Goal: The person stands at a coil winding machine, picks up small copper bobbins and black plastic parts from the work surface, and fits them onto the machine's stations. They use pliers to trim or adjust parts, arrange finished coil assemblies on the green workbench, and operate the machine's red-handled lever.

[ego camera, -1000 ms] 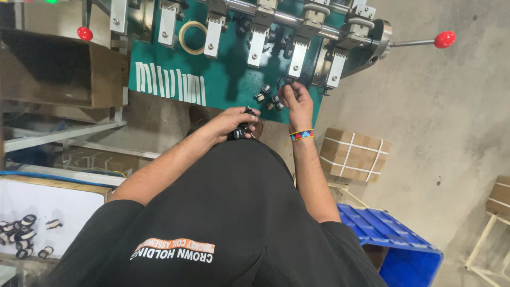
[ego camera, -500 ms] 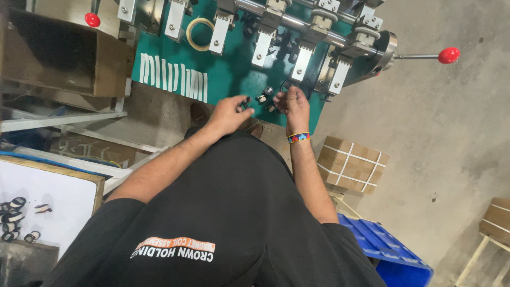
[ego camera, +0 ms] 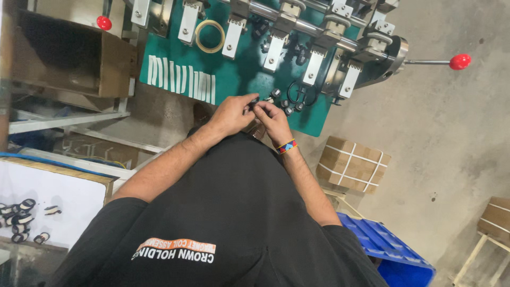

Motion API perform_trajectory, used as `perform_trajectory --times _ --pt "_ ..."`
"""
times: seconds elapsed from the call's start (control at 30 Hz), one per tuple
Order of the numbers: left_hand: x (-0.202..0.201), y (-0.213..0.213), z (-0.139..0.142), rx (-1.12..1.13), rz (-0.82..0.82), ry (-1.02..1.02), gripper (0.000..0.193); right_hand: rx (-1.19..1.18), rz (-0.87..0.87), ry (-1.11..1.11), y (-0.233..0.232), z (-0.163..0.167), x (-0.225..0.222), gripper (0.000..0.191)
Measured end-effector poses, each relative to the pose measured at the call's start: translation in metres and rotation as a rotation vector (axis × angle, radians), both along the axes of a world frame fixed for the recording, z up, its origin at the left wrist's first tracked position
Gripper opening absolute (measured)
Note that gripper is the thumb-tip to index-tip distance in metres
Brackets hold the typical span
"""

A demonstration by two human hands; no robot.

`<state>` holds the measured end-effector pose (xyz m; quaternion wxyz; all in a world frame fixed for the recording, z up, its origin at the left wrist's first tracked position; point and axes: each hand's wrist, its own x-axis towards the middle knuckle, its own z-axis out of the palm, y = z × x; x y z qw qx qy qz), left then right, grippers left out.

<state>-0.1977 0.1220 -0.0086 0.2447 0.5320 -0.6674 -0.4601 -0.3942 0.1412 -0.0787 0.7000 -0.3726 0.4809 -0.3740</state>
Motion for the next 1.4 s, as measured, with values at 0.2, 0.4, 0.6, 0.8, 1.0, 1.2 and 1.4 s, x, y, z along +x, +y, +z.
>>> perform_trajectory --times 0.2,0.4,0.6,0.8,1.0,1.2,1.4 --pt "0.032 -0.001 -0.061 0.769 0.391 0.704 0.049 0.099 -0.215 -0.14 -0.03 -0.002 0.017 0.03" --pt "0.07 0.011 -0.098 1.023 0.48 0.826 0.036 0.066 -0.223 -0.249 -0.053 0.007 0.021 0.035" --pt "0.085 0.003 -0.084 1.04 0.409 0.901 0.024 0.07 -0.367 -0.244 -0.054 0.001 0.038 0.034" --pt "0.087 -0.01 -0.068 0.999 0.336 0.897 0.023 0.072 -0.432 -0.168 -0.051 0.002 0.047 0.04" --pt "0.081 -0.036 -0.056 0.984 0.334 0.913 0.025 -0.008 -0.197 0.049 -0.036 0.018 0.068 0.04" --pt "0.103 -0.053 -0.052 1.004 0.315 0.855 0.035 -0.112 -0.124 0.109 -0.028 0.001 0.107 0.032" --pt "0.143 -0.05 -0.079 1.19 0.533 0.804 0.033 0.017 -0.287 -0.024 -0.048 -0.011 0.131 0.029"
